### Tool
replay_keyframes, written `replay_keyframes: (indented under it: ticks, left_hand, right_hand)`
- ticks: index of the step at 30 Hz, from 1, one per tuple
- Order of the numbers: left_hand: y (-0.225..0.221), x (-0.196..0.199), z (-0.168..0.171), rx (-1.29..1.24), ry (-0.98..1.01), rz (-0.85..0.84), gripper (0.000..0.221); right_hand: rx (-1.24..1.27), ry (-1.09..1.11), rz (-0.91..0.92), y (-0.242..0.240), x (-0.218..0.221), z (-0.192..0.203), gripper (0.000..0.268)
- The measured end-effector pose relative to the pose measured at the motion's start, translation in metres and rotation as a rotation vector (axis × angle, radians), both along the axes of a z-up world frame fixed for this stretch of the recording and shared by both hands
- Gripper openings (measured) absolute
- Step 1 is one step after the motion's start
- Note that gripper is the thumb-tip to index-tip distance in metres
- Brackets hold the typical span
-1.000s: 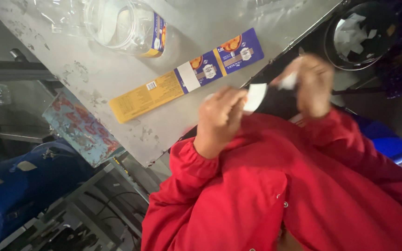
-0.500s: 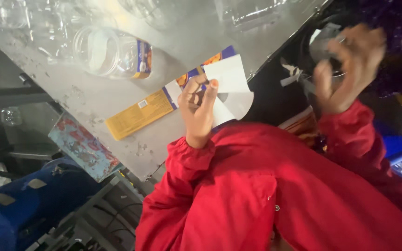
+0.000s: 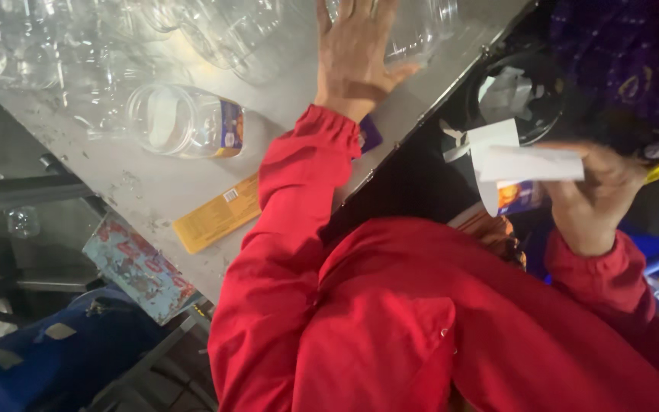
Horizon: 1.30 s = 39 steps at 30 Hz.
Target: The person peels individual labels from a backing sheet and sticks them onto the sides of clear plastic jars on a metal work surface.
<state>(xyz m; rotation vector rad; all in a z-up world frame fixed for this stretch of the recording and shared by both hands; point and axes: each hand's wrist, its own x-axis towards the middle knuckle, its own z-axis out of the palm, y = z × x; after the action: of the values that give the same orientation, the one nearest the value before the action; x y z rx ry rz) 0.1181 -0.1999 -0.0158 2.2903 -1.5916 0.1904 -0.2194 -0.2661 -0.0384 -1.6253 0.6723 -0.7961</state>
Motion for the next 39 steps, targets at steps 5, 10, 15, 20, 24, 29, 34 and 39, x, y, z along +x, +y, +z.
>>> replay_keyframes:
  ticks: [5,10,15,20,24,29,34,39]
  left_hand:
    - [0.062,-0.027,0.021,-0.134,0.040,0.050,0.105]
    - [0.153,-0.057,0.063,-0.064,0.595,0.270,0.102]
    - [0.187,-0.039,0.052,-0.186,0.396,0.192,0.081]
    - [0.196,-0.026,0.039,0.126,0.947,0.255,0.057]
    - [0.205,-0.033,0.035,0.104,1.149,-0.265,0.057]
    - [0.199,-0.029,0.039,-0.029,1.225,-0.734,0.058]
    - [0.196,-0.027,0.053,0.220,1.240,-0.555,0.073]
    - [0.213,-0.024,0.056,-0.163,1.428,-0.640,0.073]
  right_hand:
    - [-0.036,0.079,0.023,-0.001,-0.009,-0.017,0.005]
    - [0.062,0.163,0.015,-0.013,-0.004,0.028,0.010]
    - [-0.148,0.392,0.208,-0.017,0.022,0.077,0.013]
    - [-0.208,0.645,0.605,-0.035,0.045,0.078,0.016]
    - [-0.175,0.577,0.946,-0.032,0.071,0.070,0.016]
    - [-0.288,0.674,1.142,0.014,0.115,0.077,0.022]
    - [-0.230,0.577,0.916,0.022,0.115,0.081,0.020]
    - [-0.516,0.232,0.692,0.000,0.092,0.086,0.045]
